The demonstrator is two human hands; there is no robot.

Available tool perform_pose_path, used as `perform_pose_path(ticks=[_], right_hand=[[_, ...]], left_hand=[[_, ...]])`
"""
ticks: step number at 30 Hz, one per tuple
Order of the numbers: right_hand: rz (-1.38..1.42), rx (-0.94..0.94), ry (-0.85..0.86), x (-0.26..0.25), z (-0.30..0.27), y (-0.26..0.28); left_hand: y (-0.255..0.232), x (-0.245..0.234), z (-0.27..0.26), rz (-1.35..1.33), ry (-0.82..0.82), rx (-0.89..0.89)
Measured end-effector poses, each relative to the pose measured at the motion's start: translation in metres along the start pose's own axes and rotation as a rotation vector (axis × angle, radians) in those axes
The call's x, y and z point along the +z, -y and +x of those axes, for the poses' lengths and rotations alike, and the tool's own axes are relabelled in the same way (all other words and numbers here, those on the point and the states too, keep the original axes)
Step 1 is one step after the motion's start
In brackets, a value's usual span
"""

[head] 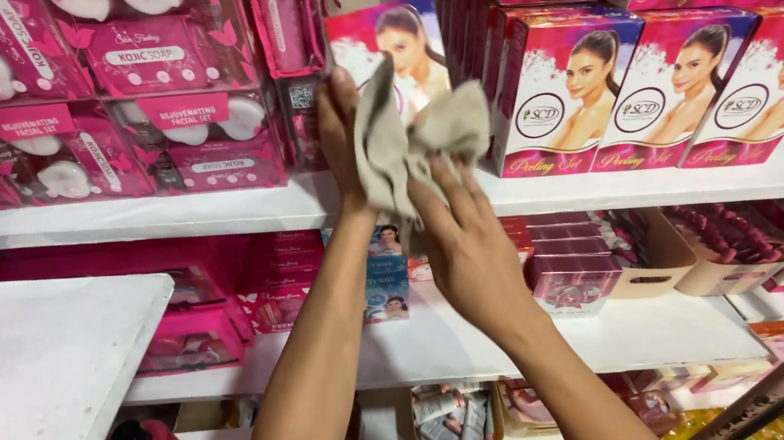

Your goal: Dusting off product boxes on the shelves and recording inventory in a notebook.

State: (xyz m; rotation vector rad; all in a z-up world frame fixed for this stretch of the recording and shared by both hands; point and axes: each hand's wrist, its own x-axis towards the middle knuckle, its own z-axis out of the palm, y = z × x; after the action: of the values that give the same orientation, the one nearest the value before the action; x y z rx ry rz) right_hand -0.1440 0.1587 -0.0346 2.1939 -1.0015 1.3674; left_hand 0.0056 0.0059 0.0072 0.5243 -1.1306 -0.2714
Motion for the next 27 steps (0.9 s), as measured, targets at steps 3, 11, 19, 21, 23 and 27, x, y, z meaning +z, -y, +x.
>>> perform_pose_path(ticks=[3, 11, 19, 21, 23, 27], right_hand=[[0.15, 0.024, 0.078, -0.027, -0.016, 0.0], [0.207, 0.04, -0.247, -0.085, -0.014, -0.051], [0.139, 0.037, -0.367, -0.129, 0.005, -0.118], [0.133, 0.028, -0.376, -0.134, 0.008, -0.129], [0.12, 0.003, -0.392, -0.137, 0.011, -0.136], [0.1, -0.047, -0.378, -0.132, 0.017, -0.149]], left_hand=[[-0.056, 0.015, -0.001, 0.146, -0.103, -0.248], [-0.085, 0.111, 0.025, -0.229, -0.139, 0.008], [-0.089, 0.166, 0.078, -0.318, -0.061, -0.33], [-0.081, 0.17, 0.085, -0.271, -0.06, -0.367], [-0.075, 0.172, 0.089, -0.156, -0.007, -0.332], [-0.082, 0.162, 0.079, -0.19, 0.006, -0.277]])
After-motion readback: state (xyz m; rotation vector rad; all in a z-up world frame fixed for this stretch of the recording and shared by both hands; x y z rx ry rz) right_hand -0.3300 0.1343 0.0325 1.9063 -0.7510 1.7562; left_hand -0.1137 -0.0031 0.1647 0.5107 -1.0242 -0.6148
